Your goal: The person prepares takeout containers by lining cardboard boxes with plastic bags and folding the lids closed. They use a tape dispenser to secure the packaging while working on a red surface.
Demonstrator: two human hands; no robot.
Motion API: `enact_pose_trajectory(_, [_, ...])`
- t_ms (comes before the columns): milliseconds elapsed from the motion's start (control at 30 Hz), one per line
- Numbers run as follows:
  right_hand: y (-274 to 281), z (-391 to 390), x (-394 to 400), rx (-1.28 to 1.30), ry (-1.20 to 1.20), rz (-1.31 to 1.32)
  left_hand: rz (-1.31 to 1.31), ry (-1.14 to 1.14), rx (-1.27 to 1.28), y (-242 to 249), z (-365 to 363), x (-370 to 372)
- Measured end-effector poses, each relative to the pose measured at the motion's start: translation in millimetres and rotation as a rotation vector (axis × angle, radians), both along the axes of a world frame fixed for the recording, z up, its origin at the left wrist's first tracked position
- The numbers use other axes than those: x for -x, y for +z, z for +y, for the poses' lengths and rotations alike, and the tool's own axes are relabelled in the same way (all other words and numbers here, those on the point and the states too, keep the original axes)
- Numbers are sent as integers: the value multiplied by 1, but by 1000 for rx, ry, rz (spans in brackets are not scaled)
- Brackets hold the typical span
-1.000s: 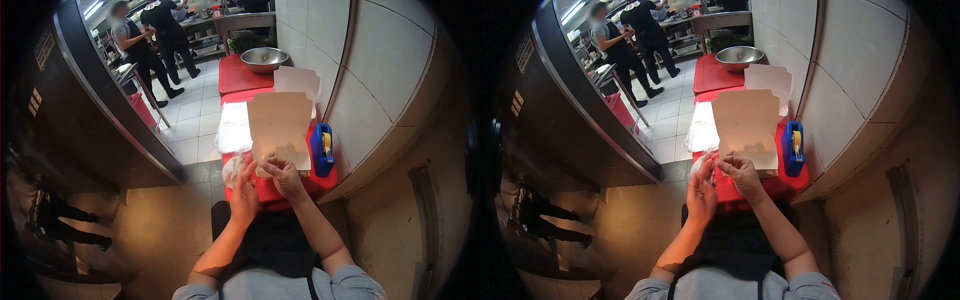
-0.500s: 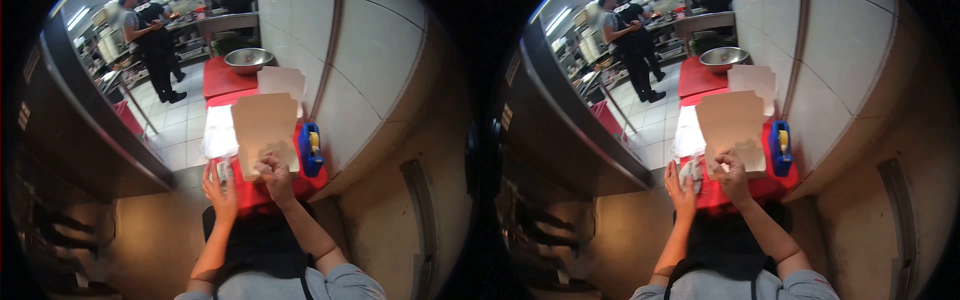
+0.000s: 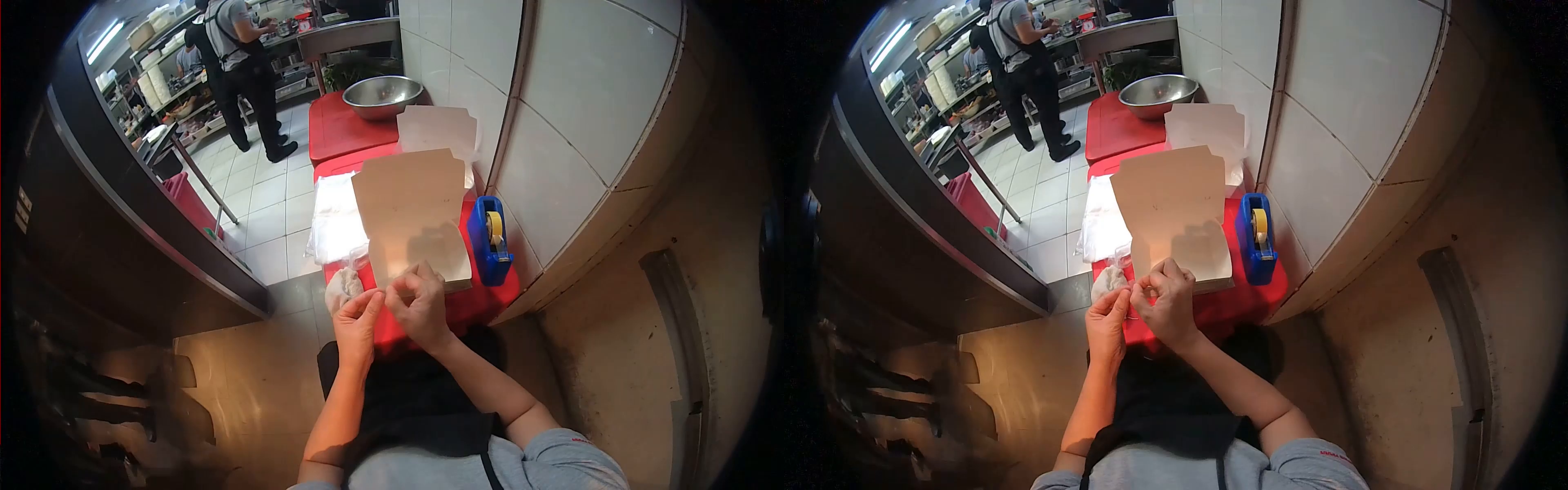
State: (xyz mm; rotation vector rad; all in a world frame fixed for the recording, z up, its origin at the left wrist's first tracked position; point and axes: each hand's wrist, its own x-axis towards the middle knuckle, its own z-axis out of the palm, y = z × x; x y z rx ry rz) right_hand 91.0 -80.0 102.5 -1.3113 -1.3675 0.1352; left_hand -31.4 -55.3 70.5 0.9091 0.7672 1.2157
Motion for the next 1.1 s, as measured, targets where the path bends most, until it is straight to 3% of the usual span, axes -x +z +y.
enact_pose_trajectory(33, [3, -2, 2, -37, -52, -106, 27, 20, -12, -2, 1, 0])
enact_pose_trajectory(133, [-5, -4, 6, -18, 15, -5, 143, 152, -102, -7, 1, -1])
enact_pose_trajectory(233, [-5, -8, 8, 126, 221, 306, 357, 365, -418, -4, 0, -3])
enact_pose_trajectory(333, [-16, -5, 9, 181, 306, 422, 663, 574, -787, -7, 4, -1])
enact_pose_trajectory(433, [-34, 8, 1, 355, 486, 822, 506, 448, -629, -21, 3, -2])
enact_pose_trajectory(467, [-40, 15, -4, 404, 567, 876, 375, 299, -464, -35, 5, 2])
enact_pose_trajectory(567, [-39, 41, -25, 601, 583, 929, 301, 289, -380, -42, 19, 5])
enact_pose_trajectory(600, [-46, 59, -38, 615, 476, 822, 213, 243, -280, -51, 29, 10])
enact_pose_trajectory(633, [-58, 80, -56, 622, 368, 713, 491, 295, -378, -58, 39, 17])
enact_pose_trajectory(700, [-86, 114, -94, 147, 81, -407, 1054, 376, -541, -73, 56, 30])
enact_pose_trajectory(800, [-97, 130, -105, 568, -42, -790, 1416, 304, -516, -113, 70, 36])
enact_pose_trajectory(833, [-112, 134, -110, 564, 3, -848, 1514, 298, -509, -118, 71, 37])
enact_pose_trajectory(933, [-140, 136, -110, 590, 122, -965, 1434, 262, -557, -127, 74, 41])
enact_pose_trajectory(1000, [-147, 117, -101, 493, 34, -1058, 1362, 295, -577, -134, 77, 42])
enact_pose_trajectory(1067, [-144, 117, -102, 614, 171, -1344, 1335, 265, -572, -141, 84, 45])
enact_pose_trajectory(1100, [-138, 127, -112, 786, 361, -1578, 1320, 254, -575, -142, 89, 45])
